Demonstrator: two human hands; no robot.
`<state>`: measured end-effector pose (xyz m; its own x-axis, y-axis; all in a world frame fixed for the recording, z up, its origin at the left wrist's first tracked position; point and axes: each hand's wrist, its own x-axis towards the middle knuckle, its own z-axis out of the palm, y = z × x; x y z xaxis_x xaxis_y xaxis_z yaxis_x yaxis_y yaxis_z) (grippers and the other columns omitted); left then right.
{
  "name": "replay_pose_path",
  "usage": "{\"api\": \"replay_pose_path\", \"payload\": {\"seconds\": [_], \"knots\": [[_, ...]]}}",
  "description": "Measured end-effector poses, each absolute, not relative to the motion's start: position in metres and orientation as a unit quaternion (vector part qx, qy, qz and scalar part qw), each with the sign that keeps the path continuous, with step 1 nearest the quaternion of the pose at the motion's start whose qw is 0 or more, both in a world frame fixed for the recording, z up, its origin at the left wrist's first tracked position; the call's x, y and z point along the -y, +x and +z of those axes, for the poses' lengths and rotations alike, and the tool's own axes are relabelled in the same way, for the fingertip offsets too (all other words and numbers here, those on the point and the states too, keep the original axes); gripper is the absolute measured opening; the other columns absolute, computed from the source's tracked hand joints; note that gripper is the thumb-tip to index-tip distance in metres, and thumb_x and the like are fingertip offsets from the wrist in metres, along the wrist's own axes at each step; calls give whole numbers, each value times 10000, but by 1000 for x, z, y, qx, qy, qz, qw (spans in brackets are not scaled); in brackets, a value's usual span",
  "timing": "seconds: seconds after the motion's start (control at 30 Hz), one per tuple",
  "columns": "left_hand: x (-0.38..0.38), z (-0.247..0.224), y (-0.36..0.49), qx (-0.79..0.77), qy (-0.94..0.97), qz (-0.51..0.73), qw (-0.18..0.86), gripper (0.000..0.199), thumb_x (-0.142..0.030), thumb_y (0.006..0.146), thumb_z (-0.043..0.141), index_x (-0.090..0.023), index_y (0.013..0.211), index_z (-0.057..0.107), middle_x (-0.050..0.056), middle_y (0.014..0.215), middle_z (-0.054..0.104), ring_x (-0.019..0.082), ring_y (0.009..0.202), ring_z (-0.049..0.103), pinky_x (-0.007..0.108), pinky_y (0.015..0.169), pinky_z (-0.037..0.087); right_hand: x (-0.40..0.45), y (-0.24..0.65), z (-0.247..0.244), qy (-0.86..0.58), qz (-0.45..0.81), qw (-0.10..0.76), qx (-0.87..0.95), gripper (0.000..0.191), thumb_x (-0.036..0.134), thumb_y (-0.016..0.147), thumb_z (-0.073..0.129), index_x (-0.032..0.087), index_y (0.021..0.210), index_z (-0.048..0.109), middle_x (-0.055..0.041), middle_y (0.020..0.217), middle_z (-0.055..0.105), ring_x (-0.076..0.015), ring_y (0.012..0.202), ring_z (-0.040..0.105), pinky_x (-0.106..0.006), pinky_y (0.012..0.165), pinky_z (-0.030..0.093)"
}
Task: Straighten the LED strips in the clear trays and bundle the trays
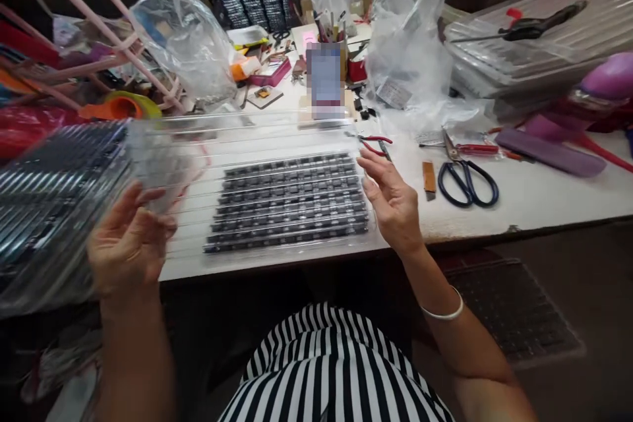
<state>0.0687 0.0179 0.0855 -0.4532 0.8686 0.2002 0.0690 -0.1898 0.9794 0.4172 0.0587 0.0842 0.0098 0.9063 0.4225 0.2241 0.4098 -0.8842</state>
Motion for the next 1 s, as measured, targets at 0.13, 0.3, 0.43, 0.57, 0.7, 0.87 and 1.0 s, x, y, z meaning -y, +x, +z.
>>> {"api": "replay_pose_path", "payload": {"seconds": [0.13,0.3,0.43,0.57,0.7,0.87,1.0], "knots": [[-14,56,64,-600,430,604,300,495,-347,771,653,-242,1249,579,51,1125,651,107,748,621,251,705,503,-48,419,65,-496,291,520,632,309,258,877,556,251,1178,626,-43,1333,529,-229,1262,463,-444,1100,347],[-19,27,55,-703,539,408,223,441,-406,842,529,-163,1199,616,113,1248,599,231,1195,512,396,1060,354,-51,430,43,-561,280,415,659,302,332,875,537,250,1148,637,-38,1287,566,-232,1215,503,-483,1088,348],[-31,22,48,-708,560,372,215,461,-382,840,528,-143,1229,590,126,1315,550,232,1246,472,382,1094,313,-59,432,38,-585,259,366,676,336,372,869,521,273,1171,630,-44,1300,557,-236,1219,500,-427,1068,383],[-34,28,48,-706,590,321,225,515,-353,878,480,-173,1361,460,94,1403,484,209,1291,438,353,1083,324,-63,432,32,-583,199,333,714,409,396,892,458,245,1251,584,-92,1302,558,-243,1226,495,-417,1087,355],[-28,34,57,-720,616,243,207,446,-319,924,379,-225,1347,483,74,1382,511,274,1330,388,495,1095,244,-67,430,25,-570,83,248,779,489,381,932,314,145,1286,555,-166,1316,541,-300,1221,494,-525,1021,370],[-33,44,67,-726,640,179,175,462,-283,917,364,-197,1361,454,116,1403,480,291,1335,379,565,1090,194,-76,424,25,-566,-7,183,804,465,304,950,265,142,1269,561,-151,1246,599,-282,1184,531,-528,977,358],[-25,60,57,-688,682,146,201,480,-310,921,324,-150,1351,466,108,1395,491,222,1292,448,419,1100,288,-76,434,29,-541,-11,162,825,451,232,932,273,121,1264,557,-151,1246,599,-279,1185,532,-496,940,390]]}}
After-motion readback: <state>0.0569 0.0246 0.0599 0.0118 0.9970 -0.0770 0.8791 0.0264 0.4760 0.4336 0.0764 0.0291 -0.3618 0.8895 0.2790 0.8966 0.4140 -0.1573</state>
